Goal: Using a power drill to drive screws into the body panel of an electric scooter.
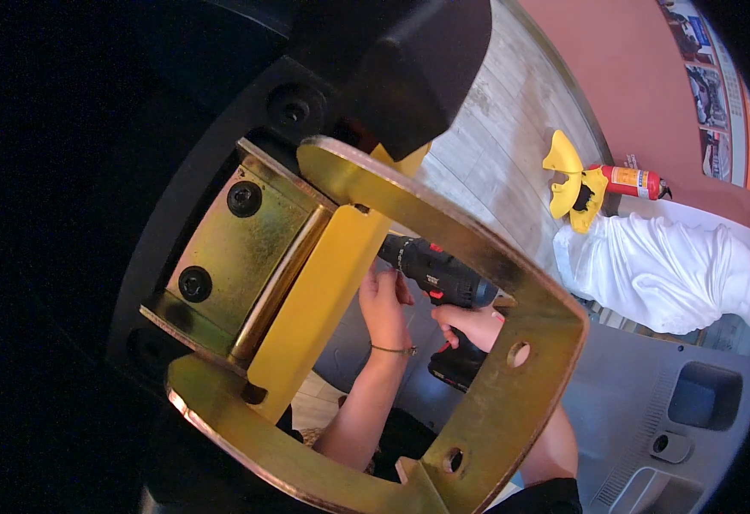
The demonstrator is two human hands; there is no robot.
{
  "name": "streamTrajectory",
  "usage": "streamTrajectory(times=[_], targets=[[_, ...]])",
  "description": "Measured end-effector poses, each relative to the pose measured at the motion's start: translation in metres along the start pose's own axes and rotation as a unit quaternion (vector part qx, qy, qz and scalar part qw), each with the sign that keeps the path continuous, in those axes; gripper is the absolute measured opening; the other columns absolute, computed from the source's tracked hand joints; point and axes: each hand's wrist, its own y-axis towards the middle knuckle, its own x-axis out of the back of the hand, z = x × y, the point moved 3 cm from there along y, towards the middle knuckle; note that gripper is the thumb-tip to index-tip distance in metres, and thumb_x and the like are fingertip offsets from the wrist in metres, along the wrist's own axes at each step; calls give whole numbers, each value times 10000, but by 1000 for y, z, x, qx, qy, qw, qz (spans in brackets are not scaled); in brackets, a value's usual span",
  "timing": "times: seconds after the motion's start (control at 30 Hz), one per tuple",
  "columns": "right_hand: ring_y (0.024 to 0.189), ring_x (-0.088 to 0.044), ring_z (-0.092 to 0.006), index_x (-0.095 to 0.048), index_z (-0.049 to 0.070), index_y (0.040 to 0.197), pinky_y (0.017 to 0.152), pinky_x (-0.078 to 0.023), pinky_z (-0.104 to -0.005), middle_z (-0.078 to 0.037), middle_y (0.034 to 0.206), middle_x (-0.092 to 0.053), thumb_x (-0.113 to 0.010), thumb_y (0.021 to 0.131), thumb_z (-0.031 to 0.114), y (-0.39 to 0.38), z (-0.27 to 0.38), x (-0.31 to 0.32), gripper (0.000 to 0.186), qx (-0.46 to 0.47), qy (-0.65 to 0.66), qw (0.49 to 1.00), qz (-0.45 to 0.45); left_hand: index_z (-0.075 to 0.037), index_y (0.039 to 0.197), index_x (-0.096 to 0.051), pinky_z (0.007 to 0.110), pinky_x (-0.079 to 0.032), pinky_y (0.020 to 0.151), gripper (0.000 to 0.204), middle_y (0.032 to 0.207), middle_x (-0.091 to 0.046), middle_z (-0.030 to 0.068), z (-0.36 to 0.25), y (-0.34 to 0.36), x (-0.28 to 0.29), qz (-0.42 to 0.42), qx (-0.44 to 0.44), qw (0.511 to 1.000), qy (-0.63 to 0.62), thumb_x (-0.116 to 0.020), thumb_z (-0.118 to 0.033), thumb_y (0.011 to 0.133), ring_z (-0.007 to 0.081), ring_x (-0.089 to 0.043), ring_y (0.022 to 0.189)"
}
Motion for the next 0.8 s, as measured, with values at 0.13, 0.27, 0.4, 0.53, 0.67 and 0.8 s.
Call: streamTrajectory(times=[0.13,0.27,0.4,0.53,0.67,0.8], targets=[[462,-490,-97,-535,22,786,449,-414,-288,-14,549,-512,-597,778,69,-1,3,-2,78,27,-1,1000,0,-26,973,-551,247,-369,482,141,609,-461,4,1,1,2,-13,-5,1000,-12,-474,-104,883,90,-433,514],[460,-490,-99,-534,23,815,445,-407,-284,-16,556,-515,-604,778,68,-2,5,-3,91,18,1,1000,-3,-52,737,-529,261,-375,500,172,607,-473,12,3,-1,4,-23,3,1000,-4,-498,-132,886,107,-443,516],[456,-491,-104,-530,25,847,441,-399,-287,-21,570,-522,-610,785,69,0,10,-2,110,22,25,999,6,-48,713,-522,260,-374,506,197,602,-473,17,5,-2,2,-32,9,999,-16,-512,-145,884,110,-446,520],[453,-490,-107,-529,25,850,441,-390,-288,-23,585,-523,-608,800,78,2,16,0,109,-3,27,1000,3,-38,954,-455,257,-386,511,137,664,-494,21,4,-2,4,-23,1,1000,-10,-515,-139,883,104,-457,549],[458,-489,-112,-527,24,848,439,-385,-283,-29,605,-520,-607,810,86,2,23,-2,109,-16,50,999,2,-26,1438,-317,246,-408,511,593,756,-534,25,-1,1,8,2,-7,1000,23,-502,-104,879,90,-472,578],[462,-487,-114,-525,22,849,434,-383,-282,-31,618,-518,-602,812,84,0,30,-4,106,-10,68,997,17,-28,1452,-305,236,-407,487,621,723,-544,24,-5,6,7,7,-6,999,37,-505,-98,868,82,-477,549]])
